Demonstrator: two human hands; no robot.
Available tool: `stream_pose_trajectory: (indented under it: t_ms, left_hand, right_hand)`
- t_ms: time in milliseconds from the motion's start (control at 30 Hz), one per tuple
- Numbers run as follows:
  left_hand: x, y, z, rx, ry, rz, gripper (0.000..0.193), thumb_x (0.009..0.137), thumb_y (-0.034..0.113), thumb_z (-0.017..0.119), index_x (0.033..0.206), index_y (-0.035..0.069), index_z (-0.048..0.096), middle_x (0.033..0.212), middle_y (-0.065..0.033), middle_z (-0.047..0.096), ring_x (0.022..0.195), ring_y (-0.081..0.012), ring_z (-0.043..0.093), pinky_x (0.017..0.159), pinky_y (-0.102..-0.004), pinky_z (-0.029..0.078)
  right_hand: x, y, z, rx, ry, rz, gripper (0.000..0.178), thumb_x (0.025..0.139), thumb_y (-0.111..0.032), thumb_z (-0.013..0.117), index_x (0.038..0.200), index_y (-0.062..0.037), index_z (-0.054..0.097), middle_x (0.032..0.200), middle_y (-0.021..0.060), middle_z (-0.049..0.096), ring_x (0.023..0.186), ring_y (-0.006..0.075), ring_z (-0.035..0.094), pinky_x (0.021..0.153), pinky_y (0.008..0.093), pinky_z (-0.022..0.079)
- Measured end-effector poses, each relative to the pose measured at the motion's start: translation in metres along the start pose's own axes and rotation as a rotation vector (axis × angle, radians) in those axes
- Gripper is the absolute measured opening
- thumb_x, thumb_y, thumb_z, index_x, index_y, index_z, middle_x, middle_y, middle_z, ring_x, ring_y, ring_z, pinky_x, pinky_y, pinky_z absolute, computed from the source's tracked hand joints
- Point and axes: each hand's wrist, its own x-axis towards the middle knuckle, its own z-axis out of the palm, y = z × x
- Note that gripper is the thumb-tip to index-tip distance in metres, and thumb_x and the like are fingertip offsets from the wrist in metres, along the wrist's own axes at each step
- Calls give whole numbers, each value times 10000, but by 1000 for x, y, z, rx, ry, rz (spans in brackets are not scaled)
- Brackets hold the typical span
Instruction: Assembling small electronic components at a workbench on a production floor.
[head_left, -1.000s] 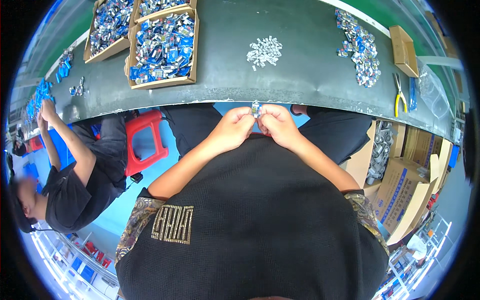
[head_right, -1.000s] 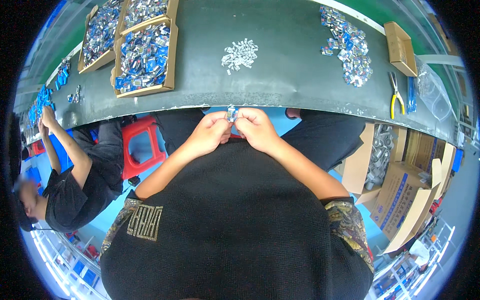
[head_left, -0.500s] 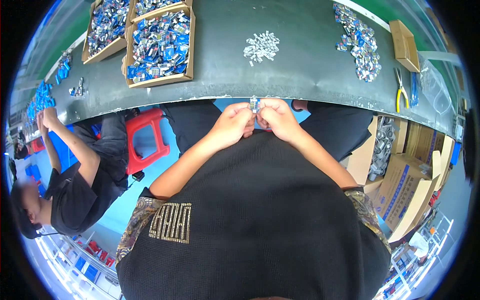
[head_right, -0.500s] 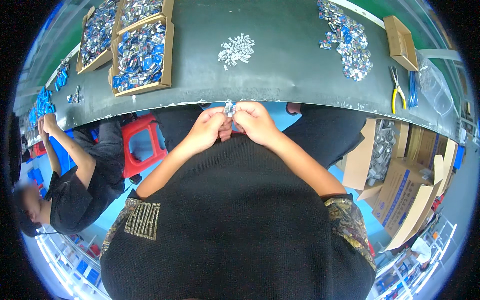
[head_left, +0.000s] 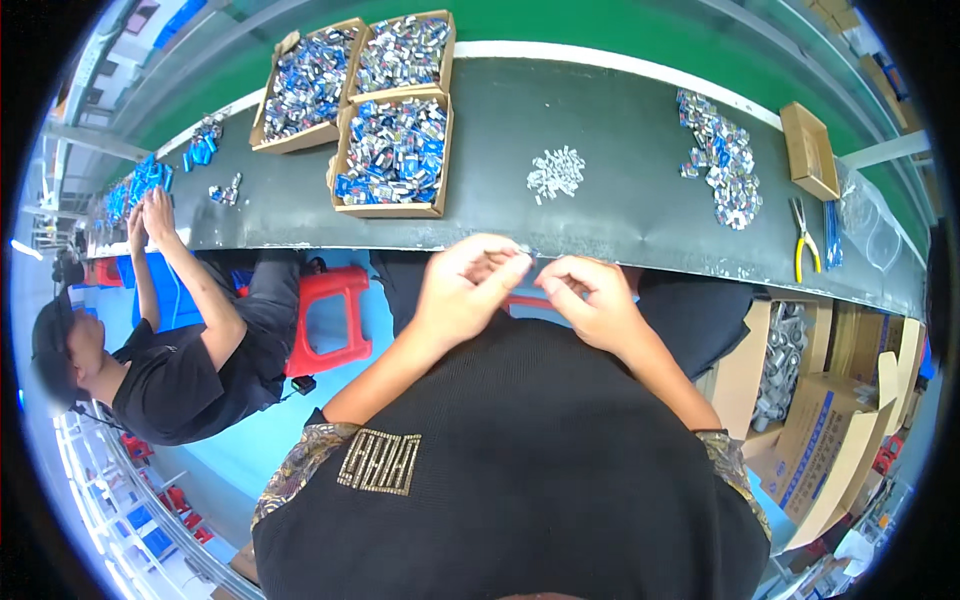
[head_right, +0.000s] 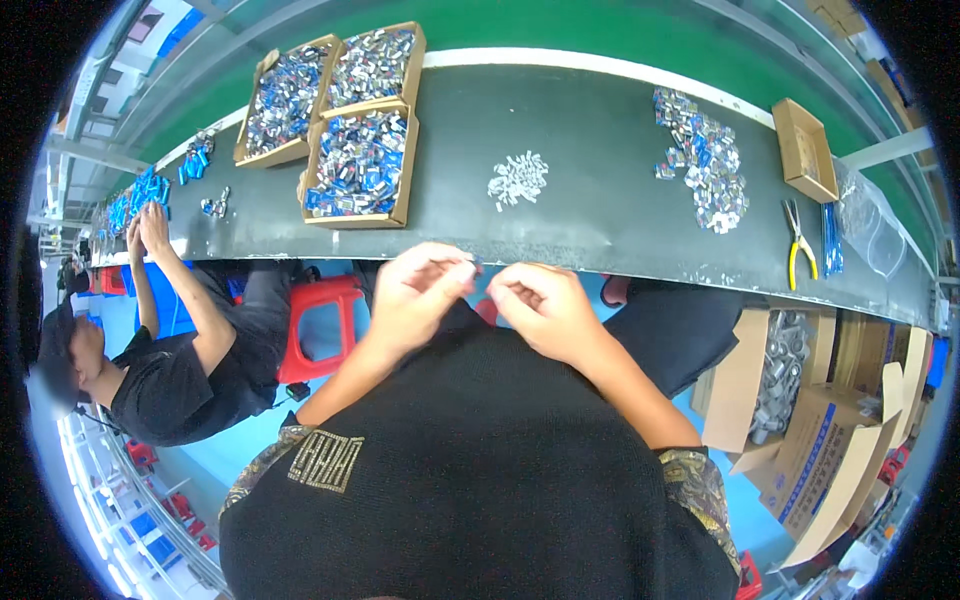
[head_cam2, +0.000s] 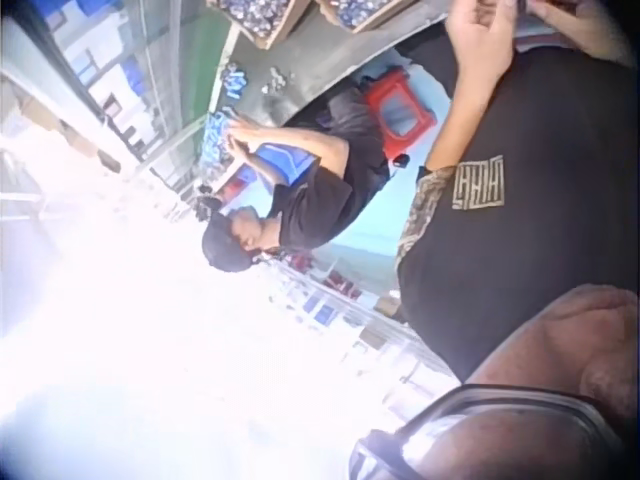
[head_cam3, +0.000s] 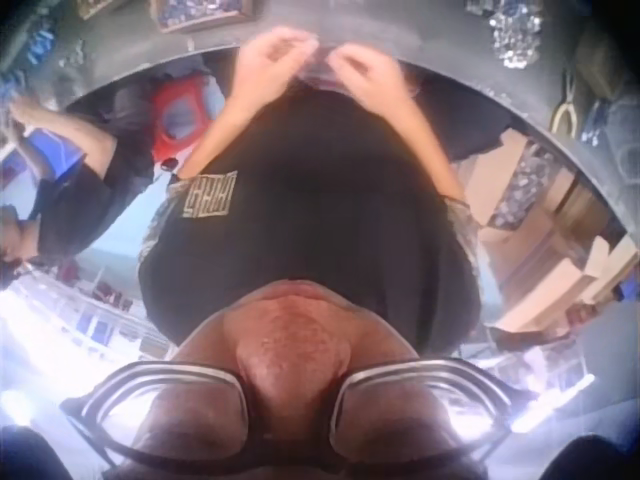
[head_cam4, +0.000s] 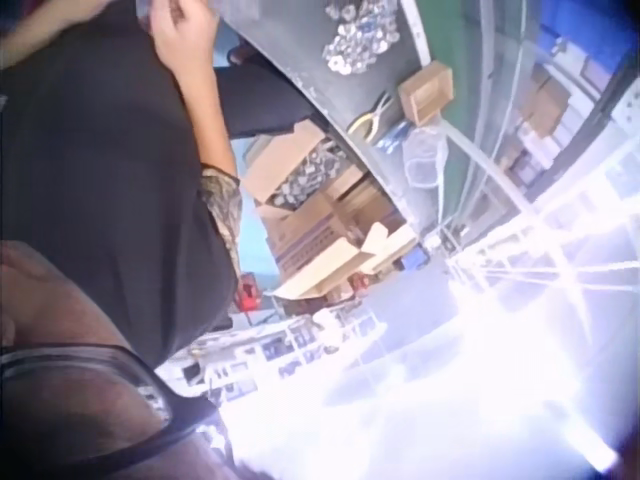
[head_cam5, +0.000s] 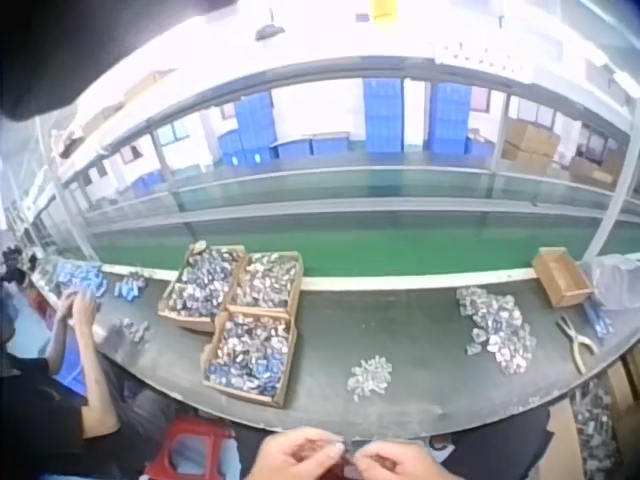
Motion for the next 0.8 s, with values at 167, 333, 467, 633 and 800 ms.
stream_pose_trajectory:
  t_ms: [167, 333, 467, 633, 800]
  left_hand:
    - [57, 51, -49, 894, 380, 183, 249, 876, 211, 709, 981, -14, 690, 712, -67, 671, 648, -96, 610, 627, -256, 496]
    - [94, 59, -76, 1265, 406, 263, 303, 880, 343, 645, 1022, 85, 711, 752, -132, 680, 722, -305, 666, 673, -411, 503]
    - [85, 67, -62, 1048, 488, 268, 242, 862, 254, 704, 982, 45, 686, 565, -34, 532, 527, -131, 506, 534, -301, 432]
    - [56, 49, -18, 597, 297, 341, 134, 911, 143, 671, 946, 14, 672, 614, 52, 523, 552, -15, 434, 500, -193, 343]
    - [36, 31, 16, 412, 54, 190, 106, 916, 105, 662, 940, 2, 657, 683, 42, 578, 593, -8, 490, 536, -169, 388]
  right_hand:
    - [-4, 14, -41, -27, 281, 40, 121, 922, -106, 609, 918, 1, 665, 716, -19, 588, 653, 42, 521, 594, 215, 434]
    - [-5, 20, -79, -173, 511, 29, 122, 909, -101, 618, 928, 14, 653, 683, 2, 572, 605, 70, 517, 562, 243, 433]
    - [5, 34, -127, -782, 759, -155, 210, 815, -91, 677, 1020, -47, 673, 776, 84, 592, 694, 223, 588, 640, 331, 471]
    - [27, 37, -164, -1071, 781, -174, 269, 788, -137, 715, 1051, -93, 686, 871, 117, 608, 855, 303, 602, 737, 403, 485]
    - [36, 38, -171, -1146, 581, -29, 273, 773, -151, 730, 1033, -85, 677, 936, 125, 601, 892, 319, 597, 770, 405, 488]
